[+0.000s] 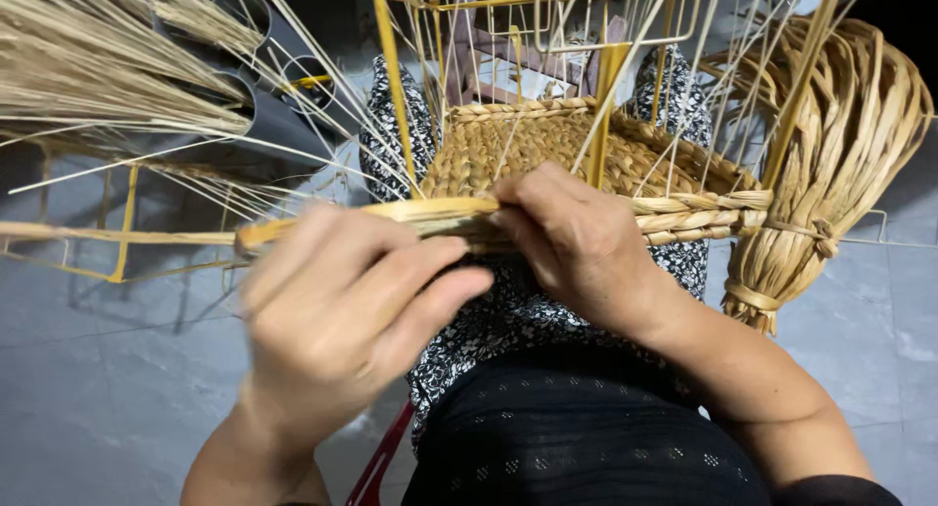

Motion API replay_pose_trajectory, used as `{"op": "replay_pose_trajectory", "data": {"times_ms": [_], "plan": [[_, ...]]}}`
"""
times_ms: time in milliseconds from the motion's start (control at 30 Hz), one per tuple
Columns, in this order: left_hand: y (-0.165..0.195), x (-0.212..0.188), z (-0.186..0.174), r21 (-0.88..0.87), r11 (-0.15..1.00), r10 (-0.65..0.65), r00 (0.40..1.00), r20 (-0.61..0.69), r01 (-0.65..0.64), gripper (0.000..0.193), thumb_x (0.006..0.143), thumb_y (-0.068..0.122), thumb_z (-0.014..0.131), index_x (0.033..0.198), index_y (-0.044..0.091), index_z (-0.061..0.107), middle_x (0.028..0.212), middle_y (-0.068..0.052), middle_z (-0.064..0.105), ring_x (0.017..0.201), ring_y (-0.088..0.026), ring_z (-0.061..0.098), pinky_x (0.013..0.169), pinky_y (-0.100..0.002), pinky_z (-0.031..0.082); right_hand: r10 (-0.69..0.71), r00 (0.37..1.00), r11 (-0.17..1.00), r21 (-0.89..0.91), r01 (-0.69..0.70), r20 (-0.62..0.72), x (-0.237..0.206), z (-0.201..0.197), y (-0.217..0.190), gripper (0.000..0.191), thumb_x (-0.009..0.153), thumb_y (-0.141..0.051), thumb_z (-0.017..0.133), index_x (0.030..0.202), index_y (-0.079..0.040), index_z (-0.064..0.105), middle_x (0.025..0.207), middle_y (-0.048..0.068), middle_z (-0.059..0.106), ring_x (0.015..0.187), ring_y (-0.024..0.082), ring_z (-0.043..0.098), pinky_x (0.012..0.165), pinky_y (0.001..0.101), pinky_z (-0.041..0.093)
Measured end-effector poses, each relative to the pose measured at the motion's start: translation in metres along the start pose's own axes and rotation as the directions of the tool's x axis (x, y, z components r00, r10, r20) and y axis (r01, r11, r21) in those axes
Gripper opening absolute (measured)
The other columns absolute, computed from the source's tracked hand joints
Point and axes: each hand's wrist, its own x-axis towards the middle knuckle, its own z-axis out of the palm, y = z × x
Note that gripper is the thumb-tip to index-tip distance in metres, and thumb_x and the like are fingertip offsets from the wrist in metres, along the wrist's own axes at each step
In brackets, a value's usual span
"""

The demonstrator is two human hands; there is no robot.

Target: The person sits on the floor with a woven basket frame on their lap and weaves dried palm strips around the frame by hand, tucking and tightening the strips along the rim. They occasionally reach for new strips from bundles beside them and continue weaving the sides of the basket.

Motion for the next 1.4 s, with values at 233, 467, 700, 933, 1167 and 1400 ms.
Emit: {"op": "replay_pose_trajectory", "data": {"times_ms": [233, 467, 700, 933, 1167, 1400], "plan": [[-0.036, 0.003, 0.041, -0.008, 0.949, -0.275, 0.835, 0.477, 0.316, 0.027, 0.100, 0.012, 0.057, 0.123, -0.001, 0.062, 0.068, -0.020, 0.067, 0.065, -0.035, 0.069, 0.062, -0.046, 0.055, 0.063, 0.998, 0.995, 0.082, -0.064, 0.017, -0.001, 0.000, -0.007, 0.022, 0.098, 0.006, 0.069, 0.114, -0.001, 0.056, 0.095, 0.012, 0.068, 0.083, 0.022, 0.074, 0.070, 0.0310, 0.059], [-0.056, 0.030, 0.056, -0.274, 0.679, -0.298, 0.596, 0.746, 0.682, 0.024, 0.101, 0.011, 0.049, 0.119, 0.004, 0.064, 0.068, -0.013, 0.066, 0.058, -0.020, 0.067, 0.053, -0.036, 0.057, 0.173, 0.976, 0.964, 0.180, -0.194, 0.130, 0.001, -0.004, -0.006, 0.019, 0.102, 0.004, 0.062, 0.116, -0.002, 0.051, 0.088, 0.006, 0.069, 0.071, 0.012, 0.071, 0.061, 0.0252, 0.059], [-0.057, 0.005, 0.041, -0.572, 0.797, -0.128, 0.980, 0.154, 0.194, 0.027, 0.115, 0.018, 0.053, 0.106, 0.000, 0.072, 0.094, -0.012, 0.072, 0.082, -0.017, 0.069, 0.075, -0.028, 0.058, 0.321, 0.928, 0.913, 0.199, -0.357, 0.191, 0.006, -0.009, -0.007, 0.013, 0.104, -0.001, 0.057, 0.116, -0.003, 0.051, 0.083, 0.006, 0.071, 0.064, 0.009, 0.070, 0.055, 0.0232, 0.057], [-0.035, -0.015, 0.029, -0.836, 0.464, -0.245, 0.950, 0.195, 0.291, 0.050, 0.113, 0.044, 0.041, 0.105, 0.007, 0.074, 0.144, -0.011, 0.063, 0.088, -0.008, 0.078, 0.073, -0.020, 0.066, 0.241, 0.960, 0.963, 0.085, -0.254, 0.142, 0.016, -0.001, -0.007, 0.006, 0.101, -0.005, 0.066, 0.106, -0.004, 0.062, 0.086, 0.006, 0.074, 0.071, 0.011, 0.074, 0.059, 0.0267, 0.058], [-0.016, -0.026, 0.017, -0.233, 0.951, -0.209, 0.978, -0.003, 0.203, 0.050, 0.099, 0.012, 0.075, 0.143, 0.001, 0.052, 0.133, -0.015, 0.066, 0.094, -0.019, 0.070, 0.082, -0.030, 0.060, 0.141, 0.981, 0.990, -0.024, -0.139, 0.137, 0.016, 0.004, -0.016, 0.005, 0.097, -0.001, 0.069, 0.101, -0.003, 0.069, 0.090, 0.010, 0.074, 0.078, 0.021, 0.075, 0.064, 0.0321, 0.059], [-0.021, -0.038, 0.020, 0.194, 0.962, -0.194, 0.981, -0.010, 0.192, 0.022, 0.095, 0.014, 0.077, 0.114, 0.011, 0.067, 0.104, -0.004, 0.066, 0.091, -0.026, 0.067, 0.076, -0.040, 0.055, -0.023, 0.994, 0.995, 0.101, 0.012, 0.106, 0.015, 0.000, -0.018, 0.018, 0.094, -0.001, 0.071, 0.111, -0.002, 0.067, 0.107, 0.012, 0.073, 0.095, 0.022, 0.075, 0.080, 0.0312, 0.063]]}}
